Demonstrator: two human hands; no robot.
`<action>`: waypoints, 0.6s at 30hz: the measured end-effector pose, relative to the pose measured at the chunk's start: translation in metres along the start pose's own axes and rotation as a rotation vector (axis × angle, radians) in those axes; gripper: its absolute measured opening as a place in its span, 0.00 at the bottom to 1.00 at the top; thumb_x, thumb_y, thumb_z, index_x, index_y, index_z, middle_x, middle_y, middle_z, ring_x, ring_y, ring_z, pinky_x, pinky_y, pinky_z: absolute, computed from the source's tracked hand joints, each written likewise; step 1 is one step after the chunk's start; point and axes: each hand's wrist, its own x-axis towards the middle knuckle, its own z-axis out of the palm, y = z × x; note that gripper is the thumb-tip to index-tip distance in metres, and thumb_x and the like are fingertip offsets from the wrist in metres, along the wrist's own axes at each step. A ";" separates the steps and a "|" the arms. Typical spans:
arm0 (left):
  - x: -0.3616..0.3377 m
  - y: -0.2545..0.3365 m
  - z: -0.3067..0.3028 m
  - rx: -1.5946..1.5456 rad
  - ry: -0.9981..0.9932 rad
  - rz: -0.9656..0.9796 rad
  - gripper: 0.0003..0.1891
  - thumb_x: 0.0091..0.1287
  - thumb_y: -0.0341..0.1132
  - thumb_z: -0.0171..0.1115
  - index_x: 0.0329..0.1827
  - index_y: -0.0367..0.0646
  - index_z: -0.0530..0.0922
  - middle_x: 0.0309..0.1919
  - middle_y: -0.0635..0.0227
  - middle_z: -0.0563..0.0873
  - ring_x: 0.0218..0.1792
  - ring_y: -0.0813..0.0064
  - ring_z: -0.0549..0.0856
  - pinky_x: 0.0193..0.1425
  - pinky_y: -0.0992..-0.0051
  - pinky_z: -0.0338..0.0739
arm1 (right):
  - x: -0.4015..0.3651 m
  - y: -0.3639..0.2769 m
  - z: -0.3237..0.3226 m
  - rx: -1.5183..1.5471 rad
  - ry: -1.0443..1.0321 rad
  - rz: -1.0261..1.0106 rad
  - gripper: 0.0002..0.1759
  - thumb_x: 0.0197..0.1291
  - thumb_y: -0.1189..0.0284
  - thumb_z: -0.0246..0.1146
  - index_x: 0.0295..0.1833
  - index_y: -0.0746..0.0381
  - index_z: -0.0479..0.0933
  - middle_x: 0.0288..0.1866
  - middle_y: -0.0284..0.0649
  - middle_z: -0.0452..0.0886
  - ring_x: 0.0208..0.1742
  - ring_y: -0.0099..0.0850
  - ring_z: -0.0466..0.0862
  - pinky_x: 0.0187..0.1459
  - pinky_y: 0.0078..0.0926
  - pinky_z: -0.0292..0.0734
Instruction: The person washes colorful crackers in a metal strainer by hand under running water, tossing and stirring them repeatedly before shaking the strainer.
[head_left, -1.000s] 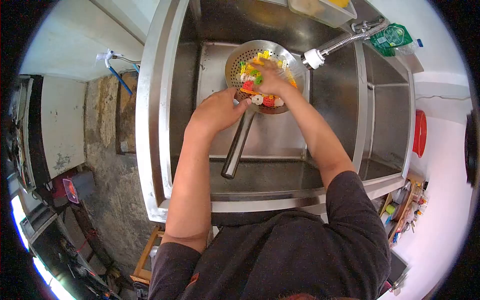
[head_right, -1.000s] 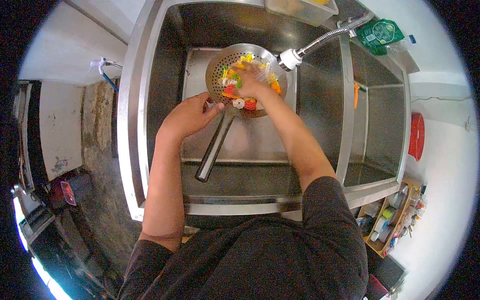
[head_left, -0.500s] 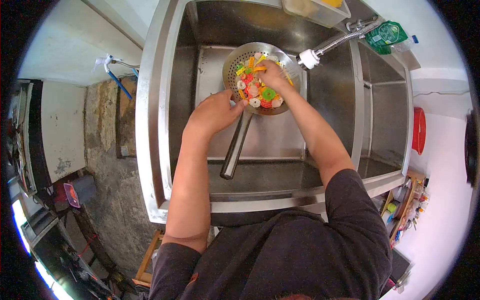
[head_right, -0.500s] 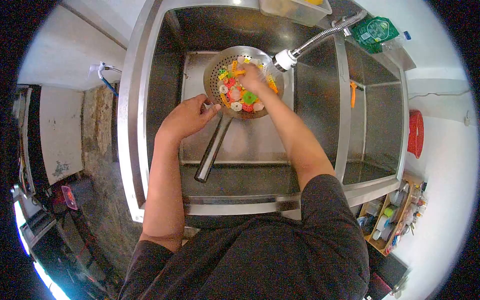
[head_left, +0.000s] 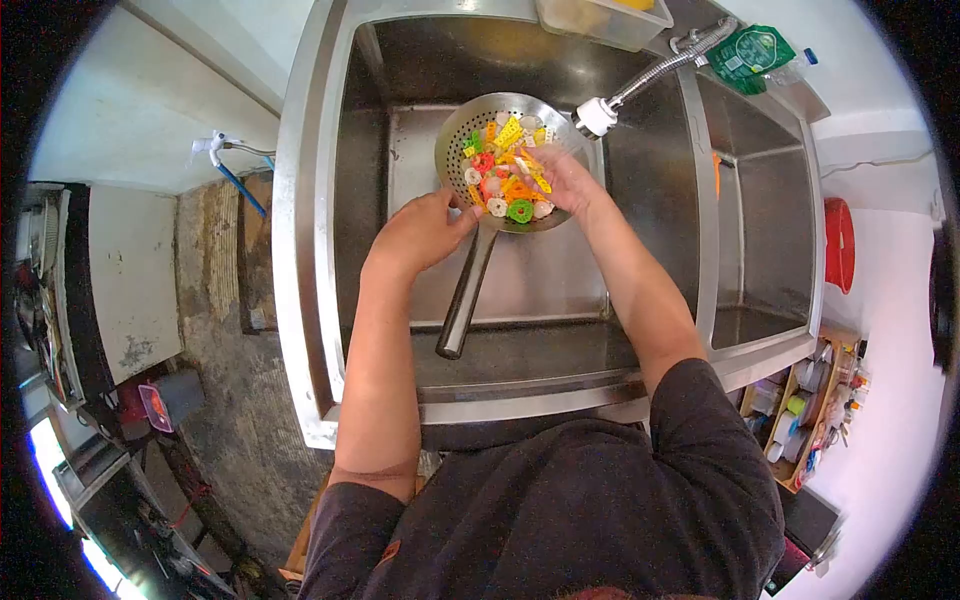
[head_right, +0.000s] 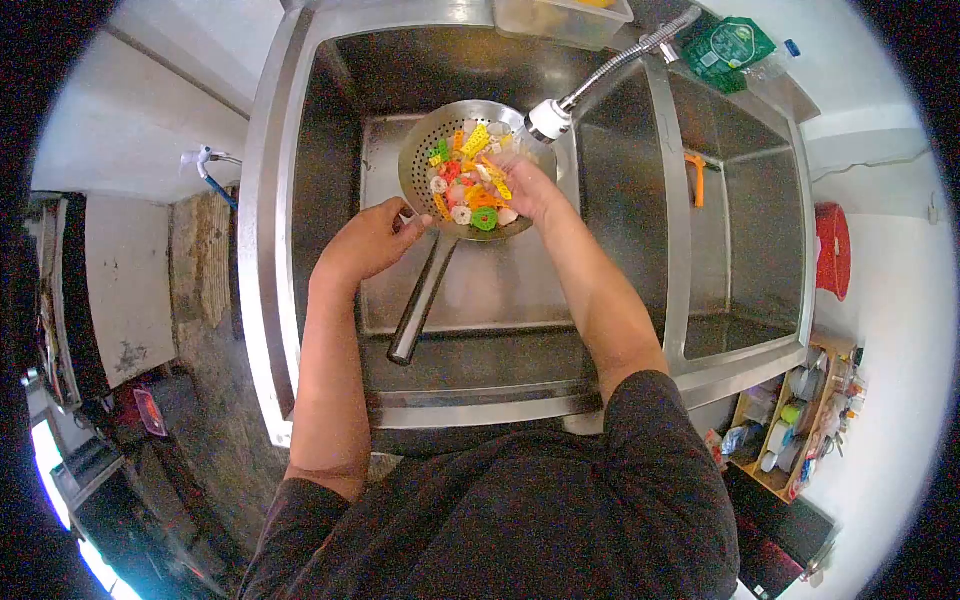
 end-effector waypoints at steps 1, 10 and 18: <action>0.000 0.001 -0.001 0.004 -0.001 0.004 0.30 0.70 0.58 0.56 0.54 0.35 0.80 0.46 0.44 0.86 0.51 0.47 0.85 0.57 0.55 0.78 | -0.002 0.005 0.005 -0.065 0.046 -0.045 0.14 0.66 0.72 0.62 0.56 0.63 0.77 0.52 0.39 0.82 0.51 0.32 0.85 0.43 0.20 0.82; -0.002 0.005 -0.004 0.041 -0.036 -0.032 0.30 0.71 0.58 0.55 0.56 0.35 0.79 0.48 0.43 0.86 0.53 0.46 0.84 0.58 0.54 0.77 | 0.011 0.013 -0.002 -0.246 0.282 -0.099 0.15 0.66 0.60 0.67 0.51 0.55 0.76 0.40 0.29 0.78 0.34 0.23 0.75 0.37 0.24 0.75; -0.002 0.004 0.001 0.021 -0.012 -0.008 0.32 0.71 0.59 0.56 0.55 0.33 0.79 0.44 0.43 0.86 0.47 0.48 0.86 0.54 0.58 0.79 | 0.057 0.023 -0.020 -0.428 0.271 -0.275 0.14 0.72 0.63 0.59 0.54 0.61 0.73 0.37 0.35 0.78 0.34 0.25 0.78 0.31 0.21 0.75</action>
